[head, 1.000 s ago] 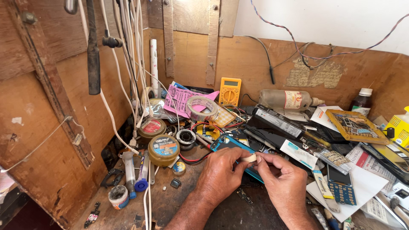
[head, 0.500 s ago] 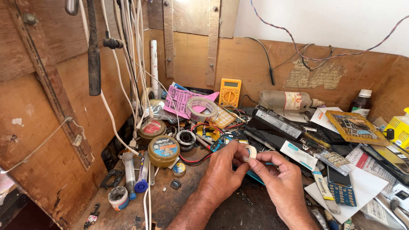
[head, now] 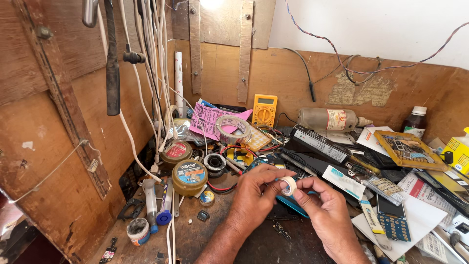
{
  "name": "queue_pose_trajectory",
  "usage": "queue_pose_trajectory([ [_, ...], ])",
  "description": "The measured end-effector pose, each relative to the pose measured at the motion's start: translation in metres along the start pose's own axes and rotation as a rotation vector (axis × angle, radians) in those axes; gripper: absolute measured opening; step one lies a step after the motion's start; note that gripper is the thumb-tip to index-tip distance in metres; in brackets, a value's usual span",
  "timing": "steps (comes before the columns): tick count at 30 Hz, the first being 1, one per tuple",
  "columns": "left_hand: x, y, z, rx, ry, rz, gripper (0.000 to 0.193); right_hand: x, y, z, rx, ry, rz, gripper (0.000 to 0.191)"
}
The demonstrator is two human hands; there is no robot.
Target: The person reassembles a blue smartphone by aligning the back cover with the main body, pressing edges to snap it into place, and applying adhesive tape to secure internal components. The phone is then powered on to confirm functionality.
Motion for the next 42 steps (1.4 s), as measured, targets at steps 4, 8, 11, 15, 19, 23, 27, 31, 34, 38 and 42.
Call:
queue_pose_trajectory([
  [4, 0.025, -0.002, 0.001, -0.015, -0.092, -0.263, 0.026, -0.001, -0.001, 0.000, 0.017, 0.054, 0.068, 0.020],
  [8, 0.022, -0.002, -0.002, -0.067, -0.088, -0.186, 0.023, 0.001, -0.002, 0.001, 0.010, 0.076, 0.085, 0.026],
  [11, 0.020, -0.004, -0.001, -0.067, -0.075, -0.161, 0.023, 0.002, -0.003, 0.002, 0.010, 0.078, 0.087, 0.026],
  [15, 0.011, -0.005, -0.001, -0.063, 0.000, -0.083, 0.024, 0.002, -0.003, 0.003, -0.007, 0.062, 0.080, 0.023],
  [19, 0.005, -0.006, -0.002, -0.071, 0.029, -0.054, 0.025, 0.003, -0.003, 0.005, 0.008, 0.036, 0.059, 0.020],
  [23, 0.001, -0.007, -0.001, -0.078, 0.066, -0.022, 0.025, 0.004, -0.003, 0.005, -0.012, 0.036, 0.038, 0.019],
  [27, -0.002, -0.007, -0.001, -0.080, 0.077, 0.011, 0.024, 0.005, -0.004, 0.005, -0.024, 0.023, 0.047, 0.019],
  [31, 0.002, -0.007, -0.002, -0.092, 0.077, -0.047, 0.023, 0.007, -0.005, 0.008, -0.015, 0.056, 0.061, 0.021],
  [34, 0.003, -0.006, -0.004, -0.112, 0.065, -0.066, 0.022, 0.011, -0.005, 0.008, -0.003, 0.042, 0.038, 0.021],
  [38, 0.005, -0.007, -0.002, -0.107, 0.101, -0.067, 0.023, 0.011, -0.006, 0.008, -0.004, 0.031, 0.049, 0.021],
  [42, -0.005, -0.008, -0.003, -0.148, 0.221, 0.132, 0.024, 0.009, -0.005, 0.008, -0.008, 0.011, 0.033, 0.020],
])
Point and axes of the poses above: each hand's wrist, its own y-axis towards the middle knuckle, its own z-axis out of the palm, x = y × z, the point moved 8 cm from there along y, towards the middle knuckle, and after that the axes turned 13 degrees about -x, right-handed, at the moved point
